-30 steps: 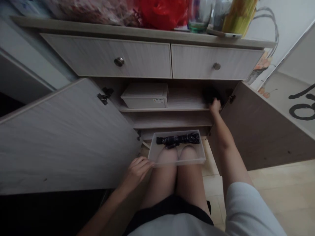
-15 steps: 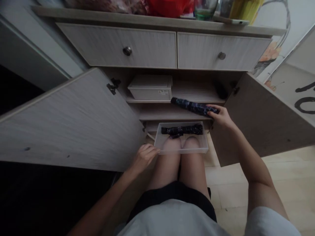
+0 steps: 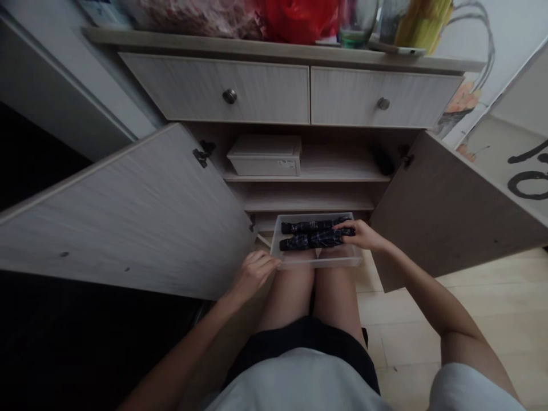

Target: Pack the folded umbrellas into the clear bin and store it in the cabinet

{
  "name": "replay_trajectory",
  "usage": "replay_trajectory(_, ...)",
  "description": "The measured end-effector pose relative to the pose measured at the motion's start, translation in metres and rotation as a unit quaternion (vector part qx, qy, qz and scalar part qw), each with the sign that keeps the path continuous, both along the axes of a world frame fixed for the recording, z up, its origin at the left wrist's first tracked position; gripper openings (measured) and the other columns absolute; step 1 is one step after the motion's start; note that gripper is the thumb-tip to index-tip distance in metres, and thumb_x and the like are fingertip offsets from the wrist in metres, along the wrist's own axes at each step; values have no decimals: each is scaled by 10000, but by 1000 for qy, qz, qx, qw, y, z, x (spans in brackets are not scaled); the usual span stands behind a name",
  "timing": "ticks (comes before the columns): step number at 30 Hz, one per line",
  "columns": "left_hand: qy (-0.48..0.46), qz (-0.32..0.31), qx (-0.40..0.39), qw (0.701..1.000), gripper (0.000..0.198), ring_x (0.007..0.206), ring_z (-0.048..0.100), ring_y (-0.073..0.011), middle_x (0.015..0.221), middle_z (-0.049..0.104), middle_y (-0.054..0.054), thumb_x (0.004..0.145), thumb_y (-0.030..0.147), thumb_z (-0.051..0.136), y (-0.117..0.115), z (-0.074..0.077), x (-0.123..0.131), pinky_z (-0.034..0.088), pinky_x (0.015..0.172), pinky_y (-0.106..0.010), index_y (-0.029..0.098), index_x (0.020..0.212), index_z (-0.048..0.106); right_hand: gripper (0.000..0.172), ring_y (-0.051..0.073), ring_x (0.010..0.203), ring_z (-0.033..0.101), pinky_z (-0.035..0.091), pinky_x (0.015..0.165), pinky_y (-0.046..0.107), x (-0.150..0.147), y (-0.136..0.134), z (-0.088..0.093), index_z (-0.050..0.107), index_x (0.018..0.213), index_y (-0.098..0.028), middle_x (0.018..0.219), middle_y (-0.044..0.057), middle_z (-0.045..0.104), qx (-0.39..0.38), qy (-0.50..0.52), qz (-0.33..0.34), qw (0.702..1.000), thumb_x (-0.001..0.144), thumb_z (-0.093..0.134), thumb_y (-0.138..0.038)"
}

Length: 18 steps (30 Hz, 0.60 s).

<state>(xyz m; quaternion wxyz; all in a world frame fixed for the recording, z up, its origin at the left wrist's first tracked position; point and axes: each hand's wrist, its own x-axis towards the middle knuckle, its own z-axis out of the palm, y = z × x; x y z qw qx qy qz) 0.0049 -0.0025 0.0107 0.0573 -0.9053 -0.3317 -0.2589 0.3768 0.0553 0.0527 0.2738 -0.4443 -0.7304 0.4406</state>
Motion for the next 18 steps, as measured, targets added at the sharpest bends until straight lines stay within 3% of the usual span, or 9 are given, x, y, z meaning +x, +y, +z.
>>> replay_trajectory(7,7,-2,-2,1000,212,827,569,-201,808,682,-52,985,126,495,3,-1,-4,435,718,-341,172,986,702,372,238,1071,679,519,955,371,-2,11,-11,724,1147,-175,1147,99,722,134,-111,37,984,779,671,-181)
replay_trajectory(12,15,0,-20,1000,215,834,569,-204,816,681,-59,986,145,495,5,-1,-4,440,727,-350,174,991,708,443,254,1066,672,513,938,365,-9,9,-14,702,1130,-194,1105,93,718,183,-252,37,950,713,672,-47)
replay_trajectory(18,15,-4,-18,1000,187,838,569,-205,830,688,-51,968,124,525,7,-2,-3,439,736,-350,182,993,701,360,258,1039,650,506,861,326,-25,5,-14,685,1089,-188,1115,120,673,200,-397,29,895,753,680,-59)
